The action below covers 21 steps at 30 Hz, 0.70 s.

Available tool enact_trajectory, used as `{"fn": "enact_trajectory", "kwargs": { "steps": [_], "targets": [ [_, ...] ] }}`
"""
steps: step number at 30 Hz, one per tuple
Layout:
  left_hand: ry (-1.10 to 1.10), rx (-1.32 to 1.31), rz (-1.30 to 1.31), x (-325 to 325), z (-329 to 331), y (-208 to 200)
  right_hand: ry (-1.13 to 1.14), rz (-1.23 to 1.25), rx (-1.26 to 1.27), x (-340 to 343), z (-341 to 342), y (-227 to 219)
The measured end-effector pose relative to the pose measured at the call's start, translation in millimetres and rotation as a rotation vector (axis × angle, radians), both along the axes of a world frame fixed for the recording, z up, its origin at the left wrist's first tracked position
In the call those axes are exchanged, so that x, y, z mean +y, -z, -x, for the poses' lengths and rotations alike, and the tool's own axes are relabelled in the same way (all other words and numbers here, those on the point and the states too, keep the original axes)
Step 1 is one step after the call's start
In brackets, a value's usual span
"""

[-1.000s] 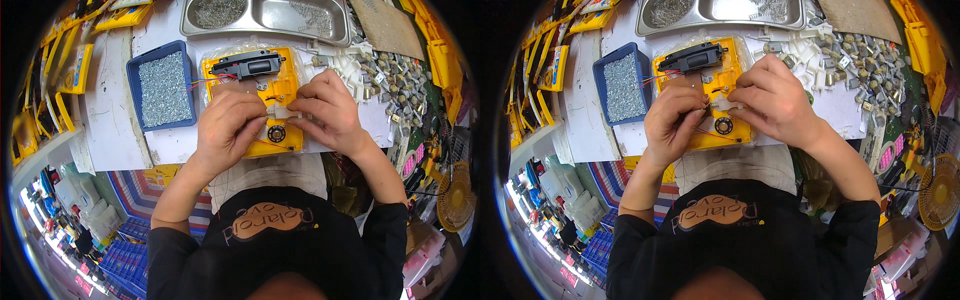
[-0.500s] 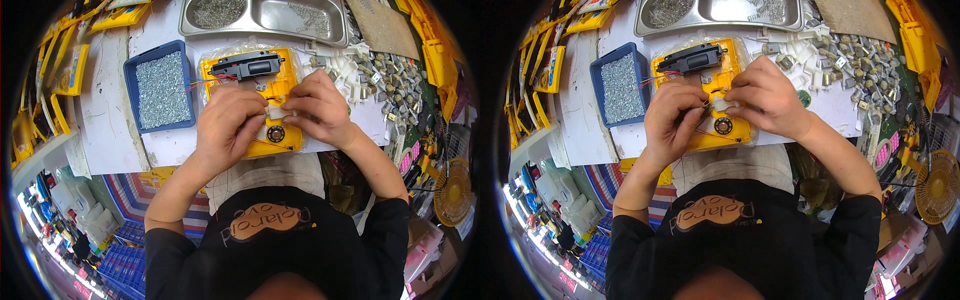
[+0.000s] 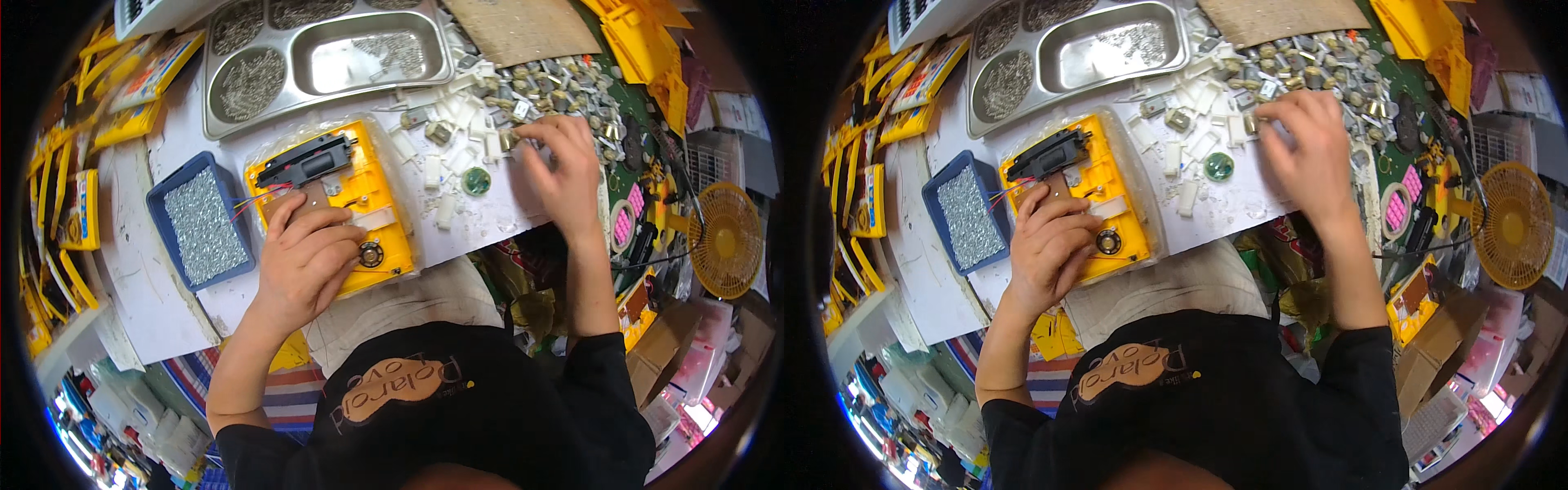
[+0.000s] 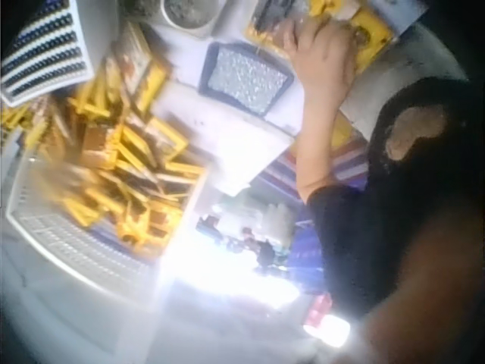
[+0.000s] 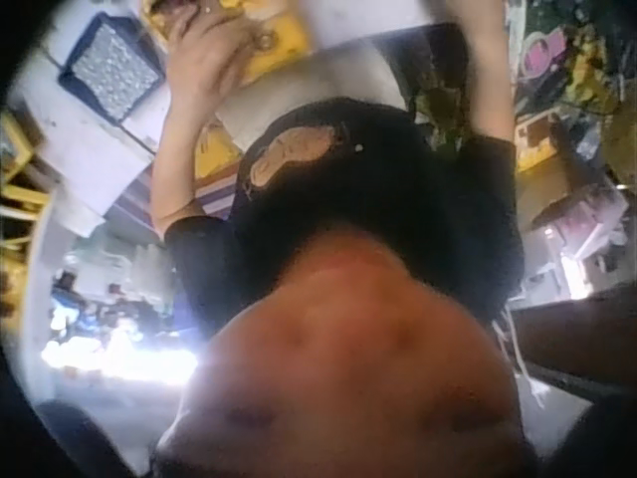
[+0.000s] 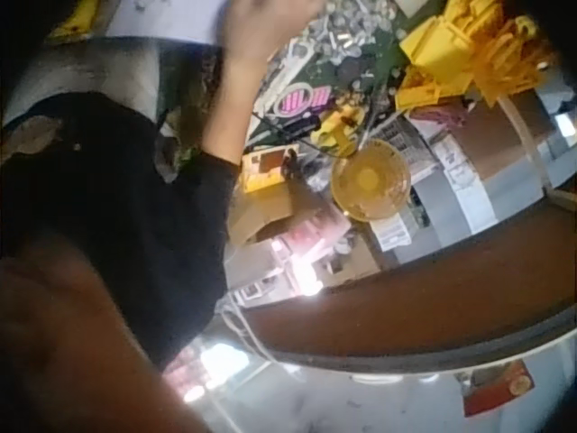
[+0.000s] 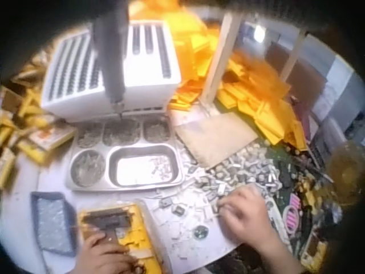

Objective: The person assembles electronic components inside a yellow plastic toy gun by soldering them with a soldering iron and securing them with screws using a pneumatic screwdriver.

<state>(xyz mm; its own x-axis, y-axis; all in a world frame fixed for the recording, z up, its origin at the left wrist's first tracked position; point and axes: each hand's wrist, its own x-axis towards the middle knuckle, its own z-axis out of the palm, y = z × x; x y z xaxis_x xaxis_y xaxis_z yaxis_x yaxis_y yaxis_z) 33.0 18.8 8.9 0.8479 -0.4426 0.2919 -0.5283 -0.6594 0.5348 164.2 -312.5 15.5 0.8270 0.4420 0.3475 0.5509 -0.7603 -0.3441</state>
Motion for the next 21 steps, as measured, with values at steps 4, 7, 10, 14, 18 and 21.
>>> {"fn": "enact_trajectory", "kwargs": {
  "steps": [4, 7, 10, 14, 18, 21],
  "targets": [
    [0.042, 0.010, 0.006, -0.5, -7.0, -1.1, -0.017, 0.201, 0.009, -9.9, -17.0, 5.5],
    [0.015, -0.003, 0.094, -7.5, -9.8, -10.5, -0.064, 0.294, 0.021, -10.1, -22.6, 5.8],
    [-0.008, -0.109, 0.121, -18.3, -24.0, -32.2, -0.111, 0.312, -0.003, -15.4, -28.2, 1.9],
    [-0.082, 0.177, 0.267, -43.0, -57.8, -51.8, -0.061, 0.014, 0.136, -9.9, -13.0, -14.9],
    [-0.028, 0.448, 0.401, -80.7, -99.9, -56.8, -0.157, -0.889, 0.811, 8.9, 15.2, -13.9],
    [0.119, 0.662, 0.406, -91.3, -107.2, -53.6, -0.178, -1.103, 0.950, 14.0, 21.1, -13.1]
  ]
}}
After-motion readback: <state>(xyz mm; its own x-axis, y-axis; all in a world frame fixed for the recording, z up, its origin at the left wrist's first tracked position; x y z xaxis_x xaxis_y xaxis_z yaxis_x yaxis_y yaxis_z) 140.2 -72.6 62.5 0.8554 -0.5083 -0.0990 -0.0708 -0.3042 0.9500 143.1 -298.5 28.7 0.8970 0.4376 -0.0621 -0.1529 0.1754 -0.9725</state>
